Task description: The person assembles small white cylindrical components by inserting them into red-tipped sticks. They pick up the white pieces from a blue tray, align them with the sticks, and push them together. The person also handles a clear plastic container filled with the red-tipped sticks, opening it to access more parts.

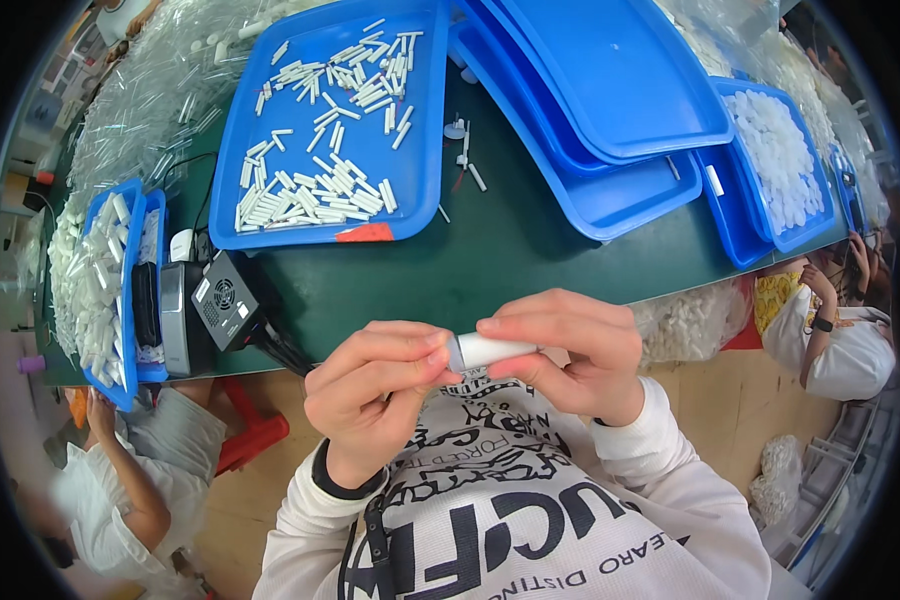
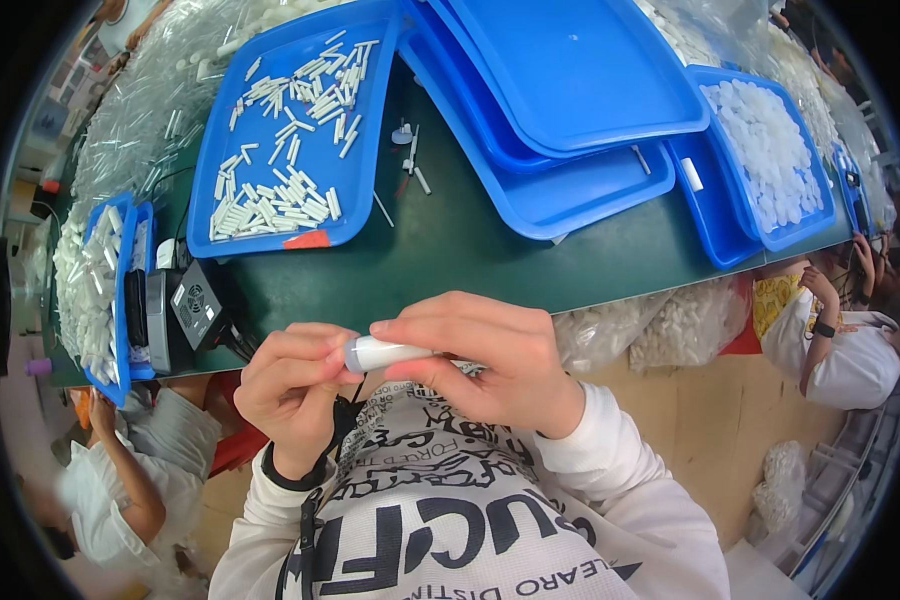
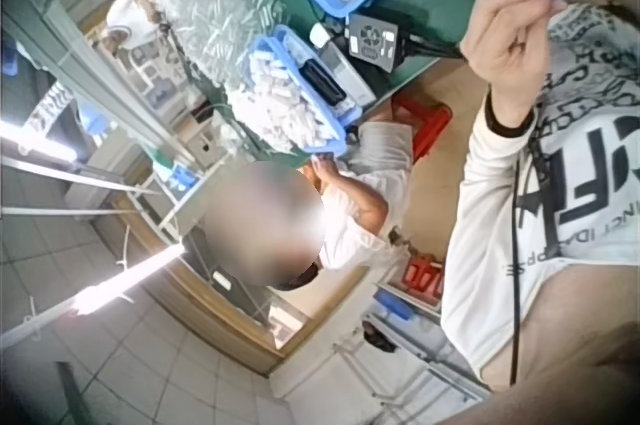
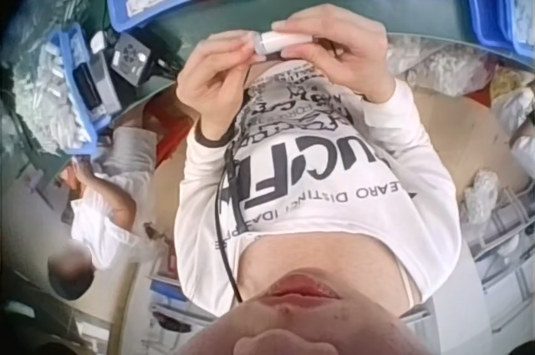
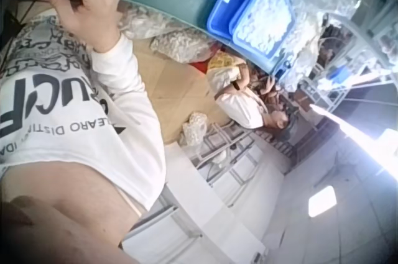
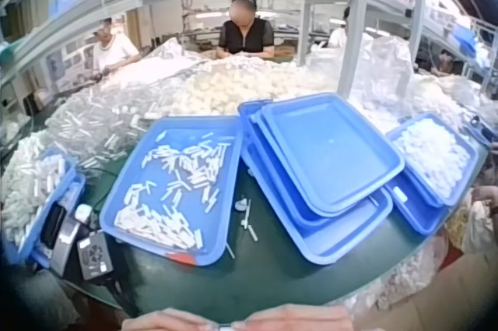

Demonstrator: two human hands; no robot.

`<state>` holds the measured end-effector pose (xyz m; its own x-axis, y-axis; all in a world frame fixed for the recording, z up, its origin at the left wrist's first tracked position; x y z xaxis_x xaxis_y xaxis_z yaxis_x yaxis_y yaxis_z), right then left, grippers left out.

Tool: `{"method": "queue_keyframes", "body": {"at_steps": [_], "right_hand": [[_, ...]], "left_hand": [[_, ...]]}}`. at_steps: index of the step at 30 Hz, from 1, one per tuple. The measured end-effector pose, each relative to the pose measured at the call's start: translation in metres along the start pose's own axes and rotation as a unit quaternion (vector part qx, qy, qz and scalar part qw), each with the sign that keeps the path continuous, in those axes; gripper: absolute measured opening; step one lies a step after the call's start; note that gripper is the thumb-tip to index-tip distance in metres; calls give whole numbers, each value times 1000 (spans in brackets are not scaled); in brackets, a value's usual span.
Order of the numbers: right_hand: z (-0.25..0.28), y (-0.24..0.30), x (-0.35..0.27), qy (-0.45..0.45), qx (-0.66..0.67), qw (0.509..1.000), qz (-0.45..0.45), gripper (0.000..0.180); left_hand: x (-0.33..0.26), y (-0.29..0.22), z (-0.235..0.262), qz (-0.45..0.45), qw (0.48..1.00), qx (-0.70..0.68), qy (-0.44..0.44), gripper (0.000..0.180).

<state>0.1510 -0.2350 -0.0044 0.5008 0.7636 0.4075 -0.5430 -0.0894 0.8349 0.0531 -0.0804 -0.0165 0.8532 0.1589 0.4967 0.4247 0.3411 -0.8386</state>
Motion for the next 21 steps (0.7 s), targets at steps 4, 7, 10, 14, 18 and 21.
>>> {"method": "queue_keyframes", "body": {"at_steps": [4, 7, 10, 14, 18, 21], "right_hand": [[1, 1, -1, 0, -10, 1000, 20, 28], [1, -1, -2, -6, -22, 999, 38, 28], [0, -1, -4, -8, -24, 999, 45, 29], [-4, -4, -8, -45, -14, 998, 41, 28], [-8, 0, -15, -63, -53, 994, 70, 30], [-9, 3, -19, -73, -41, 994, 64, 32]], "left_hand": [[-3, -1, -5, -16, 1000, -8, -13, 17], [-2, -4, -6, -21, 1000, 4, -11, 17], [-6, -1, -7, -19, 1000, 0, -7, 17], [0, 0, -5, -21, 1000, 10, 7, 17], [2, -5, -6, 102, 988, -99, -54, 22], [1, -6, -4, 115, 990, -79, -22, 25]]}}
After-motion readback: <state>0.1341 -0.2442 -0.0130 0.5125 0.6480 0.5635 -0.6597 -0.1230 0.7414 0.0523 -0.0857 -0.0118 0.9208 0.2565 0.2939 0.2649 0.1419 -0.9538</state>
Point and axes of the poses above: each hand's wrist, its own x-axis towards the middle knuckle, its own z-axis out of the back of the hand, y = z × x, the point moved 3 cm from there along x, towards the middle knuckle, and after that the axes turned 9 degrees about y, right-handed, at the moved point
